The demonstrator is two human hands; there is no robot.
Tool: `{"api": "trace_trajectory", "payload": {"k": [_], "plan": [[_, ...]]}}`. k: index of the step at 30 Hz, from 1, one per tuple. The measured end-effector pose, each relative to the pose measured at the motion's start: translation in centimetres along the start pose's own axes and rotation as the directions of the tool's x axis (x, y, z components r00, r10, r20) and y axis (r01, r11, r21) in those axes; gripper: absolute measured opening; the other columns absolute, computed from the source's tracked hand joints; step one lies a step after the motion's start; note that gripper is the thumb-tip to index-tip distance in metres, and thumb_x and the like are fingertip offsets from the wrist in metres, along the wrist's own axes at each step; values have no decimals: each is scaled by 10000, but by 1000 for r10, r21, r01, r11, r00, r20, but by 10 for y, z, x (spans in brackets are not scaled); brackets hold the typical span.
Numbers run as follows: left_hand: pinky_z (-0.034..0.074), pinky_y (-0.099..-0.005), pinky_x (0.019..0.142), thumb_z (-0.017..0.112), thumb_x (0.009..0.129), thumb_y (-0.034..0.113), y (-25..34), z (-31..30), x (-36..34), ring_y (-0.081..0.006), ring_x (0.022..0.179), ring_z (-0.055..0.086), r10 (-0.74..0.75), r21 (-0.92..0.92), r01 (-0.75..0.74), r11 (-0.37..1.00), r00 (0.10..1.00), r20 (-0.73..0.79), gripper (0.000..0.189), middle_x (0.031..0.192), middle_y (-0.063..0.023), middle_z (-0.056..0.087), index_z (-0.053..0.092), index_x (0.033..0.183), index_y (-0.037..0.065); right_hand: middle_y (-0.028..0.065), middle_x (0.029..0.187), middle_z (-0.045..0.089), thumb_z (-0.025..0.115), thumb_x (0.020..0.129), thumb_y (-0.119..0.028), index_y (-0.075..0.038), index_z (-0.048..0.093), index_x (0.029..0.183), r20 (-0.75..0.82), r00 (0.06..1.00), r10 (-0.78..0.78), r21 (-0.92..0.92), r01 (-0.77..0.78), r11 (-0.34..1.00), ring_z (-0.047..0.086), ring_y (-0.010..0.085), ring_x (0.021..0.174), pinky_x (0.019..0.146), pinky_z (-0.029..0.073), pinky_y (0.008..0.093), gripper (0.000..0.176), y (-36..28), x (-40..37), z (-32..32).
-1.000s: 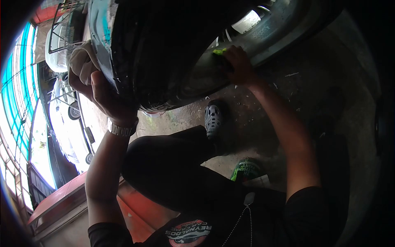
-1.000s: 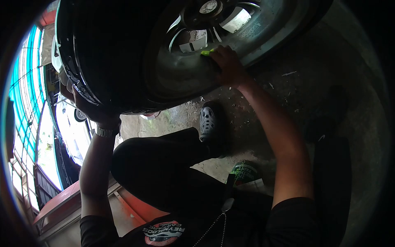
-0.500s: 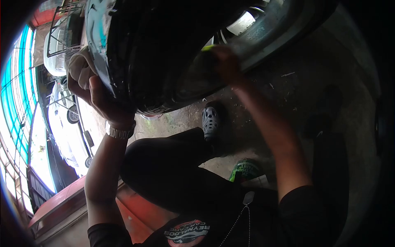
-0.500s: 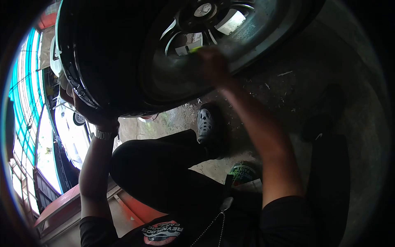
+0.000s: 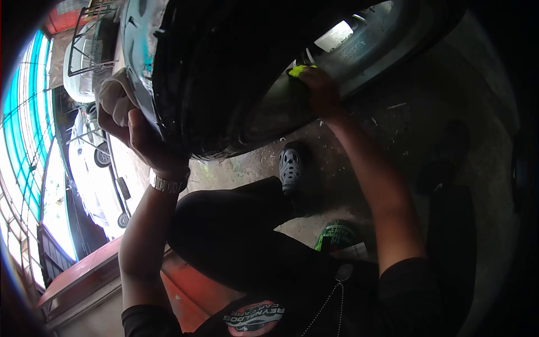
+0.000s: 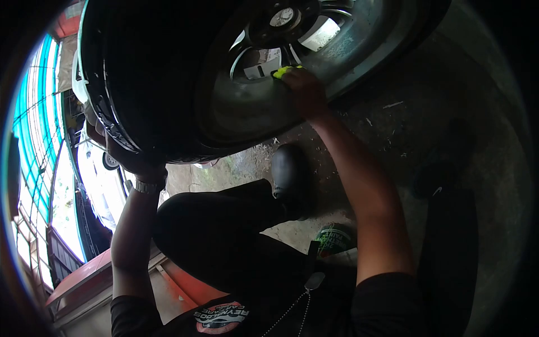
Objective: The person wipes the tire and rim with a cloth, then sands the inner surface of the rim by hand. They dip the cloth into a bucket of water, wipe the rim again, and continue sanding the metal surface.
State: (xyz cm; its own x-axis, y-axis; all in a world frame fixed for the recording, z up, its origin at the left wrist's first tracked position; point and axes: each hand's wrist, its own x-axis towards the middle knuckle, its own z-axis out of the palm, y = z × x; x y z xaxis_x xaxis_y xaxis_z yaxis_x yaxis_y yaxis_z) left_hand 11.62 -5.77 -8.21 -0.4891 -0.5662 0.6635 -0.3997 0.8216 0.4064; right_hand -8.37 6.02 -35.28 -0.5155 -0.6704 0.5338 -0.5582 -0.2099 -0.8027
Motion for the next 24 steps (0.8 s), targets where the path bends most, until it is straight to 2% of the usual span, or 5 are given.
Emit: {"api": "trace_trajectory", "payload": {"k": [6,9,16,20,24], "plan": [[449,-446,1004,694,864,490,12,7,-1,-301,1183,573,-130,-205,103,973,983,-126,784,1276,-188,575,427,1382,-35,106,957,712,651,844,-140,-76,705,1037,-83,990,-112,-79,106,991,699,297,937,872,553,409,210,-21,-3,20],[508,-415,920,750,846,549,13,10,4,-305,1097,648,-53,-216,17,976,986,-160,807,1204,-191,653,526,1303,-77,113,953,702,637,856,-145,-84,701,1036,57,985,166,-18,-165,986,688,298,949,854,551,421,200,-17,1,4],[520,-357,884,715,891,438,10,8,5,-230,1020,666,-24,-190,-3,982,990,-140,615,1119,-138,686,579,1244,-46,109,988,712,639,879,-191,-93,711,1072,-2,1000,16,-8,-16,1000,691,300,917,852,535,444,228,-13,-6,7],[511,-301,900,640,950,424,-4,9,5,-181,1070,635,-302,-425,266,865,953,-20,517,1125,-111,651,578,1229,-7,99,950,713,714,837,-238,-96,716,1038,-185,983,-9,38,17,999,703,287,872,805,551,435,247,-32,0,28],[435,-366,984,502,1041,278,29,14,7,-199,1133,535,-23,-212,12,977,998,-50,281,1063,-94,607,554,1150,25,121,932,709,675,860,-187,-99,709,1003,-74,996,49,50,-45,998,708,293,869,780,564,433,171,-16,-7,14]]}}
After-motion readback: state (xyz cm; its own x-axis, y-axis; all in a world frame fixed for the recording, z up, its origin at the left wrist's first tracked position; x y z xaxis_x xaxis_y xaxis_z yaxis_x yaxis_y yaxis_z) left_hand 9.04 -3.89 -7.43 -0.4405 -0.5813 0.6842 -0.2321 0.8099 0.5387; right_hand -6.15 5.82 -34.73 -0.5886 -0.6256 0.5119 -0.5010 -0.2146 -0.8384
